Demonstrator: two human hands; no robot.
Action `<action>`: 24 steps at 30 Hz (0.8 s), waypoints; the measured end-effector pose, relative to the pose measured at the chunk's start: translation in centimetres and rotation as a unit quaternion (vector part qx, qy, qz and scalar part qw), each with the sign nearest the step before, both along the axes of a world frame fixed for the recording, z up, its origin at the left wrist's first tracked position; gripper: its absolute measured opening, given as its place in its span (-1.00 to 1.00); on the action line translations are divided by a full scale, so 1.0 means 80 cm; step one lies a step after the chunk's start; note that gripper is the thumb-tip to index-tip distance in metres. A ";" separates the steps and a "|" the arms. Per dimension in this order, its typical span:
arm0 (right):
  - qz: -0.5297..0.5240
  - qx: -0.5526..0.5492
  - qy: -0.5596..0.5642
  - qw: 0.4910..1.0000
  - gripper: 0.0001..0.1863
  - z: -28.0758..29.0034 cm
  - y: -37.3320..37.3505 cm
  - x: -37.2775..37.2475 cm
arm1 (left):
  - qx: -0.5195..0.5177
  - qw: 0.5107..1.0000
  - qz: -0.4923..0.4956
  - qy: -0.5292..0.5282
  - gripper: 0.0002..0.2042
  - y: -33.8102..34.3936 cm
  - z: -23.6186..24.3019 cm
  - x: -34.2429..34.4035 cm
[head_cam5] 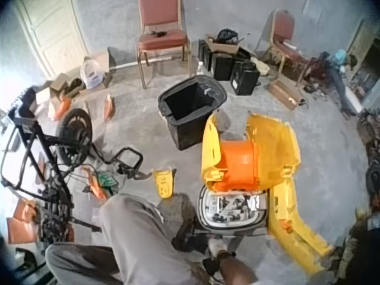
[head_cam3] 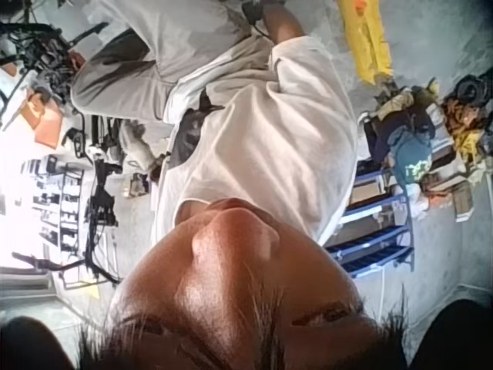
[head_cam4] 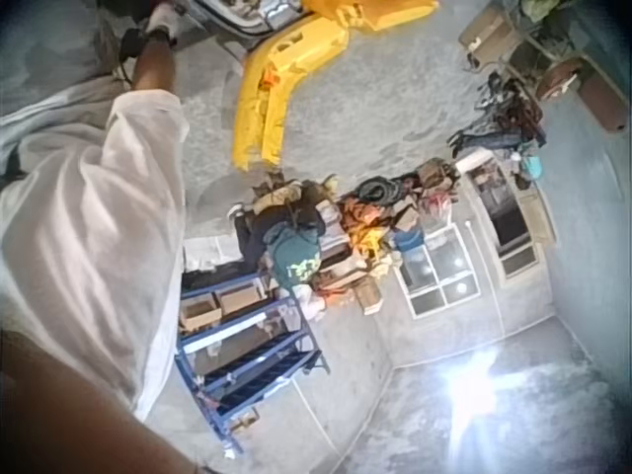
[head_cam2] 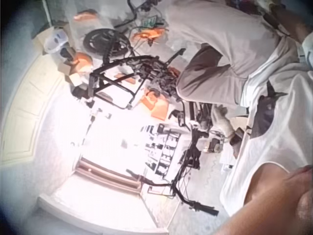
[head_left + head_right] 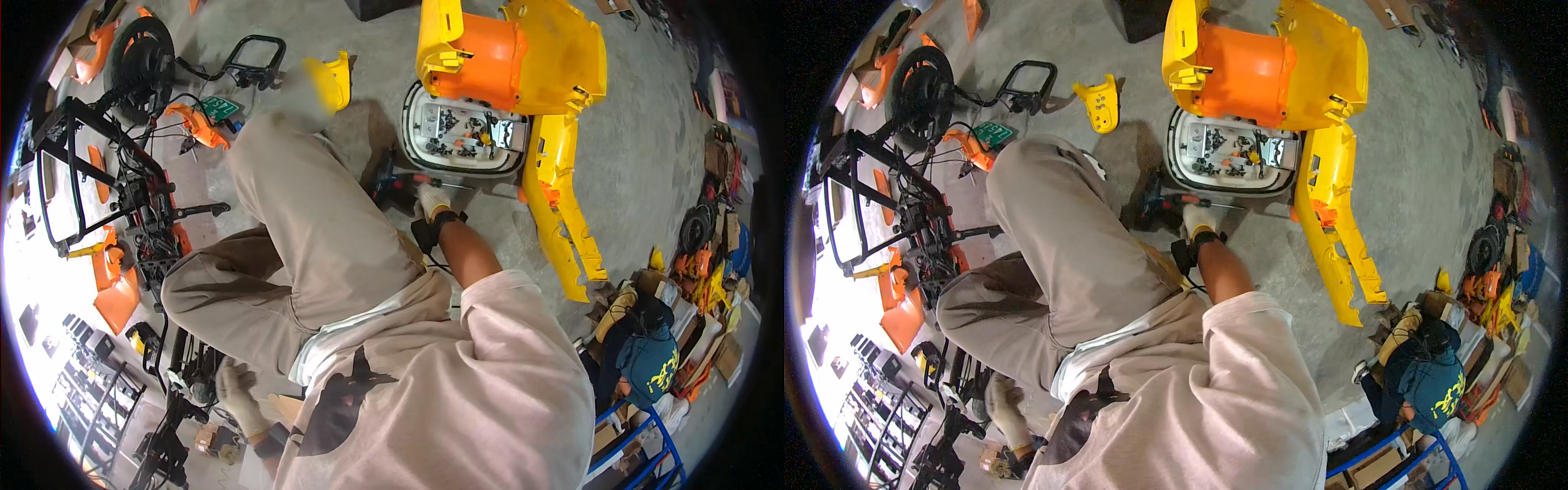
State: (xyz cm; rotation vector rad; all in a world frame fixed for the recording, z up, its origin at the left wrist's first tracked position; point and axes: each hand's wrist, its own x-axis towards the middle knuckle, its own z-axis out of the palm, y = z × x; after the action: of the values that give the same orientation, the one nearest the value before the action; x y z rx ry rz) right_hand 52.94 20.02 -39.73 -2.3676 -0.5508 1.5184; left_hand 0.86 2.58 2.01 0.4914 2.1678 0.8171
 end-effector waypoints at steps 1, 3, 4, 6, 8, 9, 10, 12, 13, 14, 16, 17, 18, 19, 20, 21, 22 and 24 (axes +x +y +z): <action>0.095 0.091 -0.104 0.986 -0.57 0.041 0.010 -0.005 | 0.058 0.998 -0.013 0.027 -0.66 0.030 0.015 0.019; 0.077 0.125 -0.186 0.971 -0.60 0.096 0.070 0.003 | 0.085 0.996 -0.008 -0.005 -0.67 0.096 0.034 0.058; 0.066 0.171 -0.255 0.949 -0.63 0.113 0.087 0.001 | 0.068 0.997 0.014 -0.019 -0.68 0.122 0.052 0.076; 0.028 0.202 -0.261 0.944 -0.64 0.130 0.124 0.013 | 0.105 0.990 -0.070 -0.056 -0.67 0.167 0.074 0.125; 0.019 0.189 -0.266 0.945 -0.61 0.131 0.158 0.030 | 0.117 0.971 -0.185 -0.093 -0.72 0.204 0.088 0.183; 0.039 0.192 -0.266 0.944 -0.58 0.127 0.174 0.034 | 0.061 0.970 -0.202 -0.123 -0.75 0.224 0.100 0.212; 0.044 0.197 -0.266 0.943 -0.58 0.121 0.193 0.038 | 0.058 0.954 -0.273 -0.108 -0.71 0.255 0.093 0.238; 0.231 0.143 -0.229 0.935 -0.54 0.111 0.214 0.053 | 0.103 0.867 -0.471 -0.124 -0.70 0.314 0.084 0.284; 0.254 0.131 -0.239 0.928 -0.53 0.106 0.220 0.056 | 0.019 0.888 -0.365 -0.278 -0.71 0.330 0.077 0.316; 0.252 0.148 -0.239 0.926 -0.53 0.102 0.221 0.058 | 0.027 0.856 -0.449 -0.254 -0.66 0.353 0.068 0.336; 0.368 0.154 -0.277 0.874 -0.54 0.095 0.219 0.062 | 0.070 0.836 -0.485 -0.248 -0.68 0.382 0.051 0.375; 0.357 0.111 -0.297 0.878 -0.64 0.089 0.220 0.056 | 0.086 0.819 -0.514 -0.240 -0.69 0.391 0.045 0.385; 0.338 0.106 -0.289 0.889 -0.64 0.085 0.221 0.054 | 0.102 0.803 -0.541 -0.231 -0.70 0.395 0.040 0.389; 0.386 0.105 -0.320 0.859 -0.68 0.083 0.221 0.051 | 0.080 0.812 -0.522 -0.248 -0.73 0.394 0.038 0.388; 0.441 0.062 -0.348 0.825 -0.71 0.084 0.221 0.048 | 0.074 0.811 -0.525 -0.246 -0.73 0.394 0.033 0.385; 0.430 0.103 -0.349 0.826 -0.71 0.089 0.218 0.048 | 0.073 0.809 -0.527 -0.252 -0.74 0.397 0.026 0.379; 0.452 0.096 -0.342 0.818 -0.69 0.098 0.209 0.048 | 0.071 0.805 -0.529 -0.259 -0.74 0.398 0.021 0.374; 0.471 0.086 -0.337 0.811 -0.66 0.110 0.200 0.045 | 0.063 0.817 -0.505 -0.270 -0.75 0.388 0.018 0.365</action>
State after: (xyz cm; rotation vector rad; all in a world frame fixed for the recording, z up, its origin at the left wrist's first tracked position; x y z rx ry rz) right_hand 56.55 36.04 -30.91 -2.5351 -2.1658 0.6792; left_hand 30.02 33.62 3.42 1.1713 1.0612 0.3938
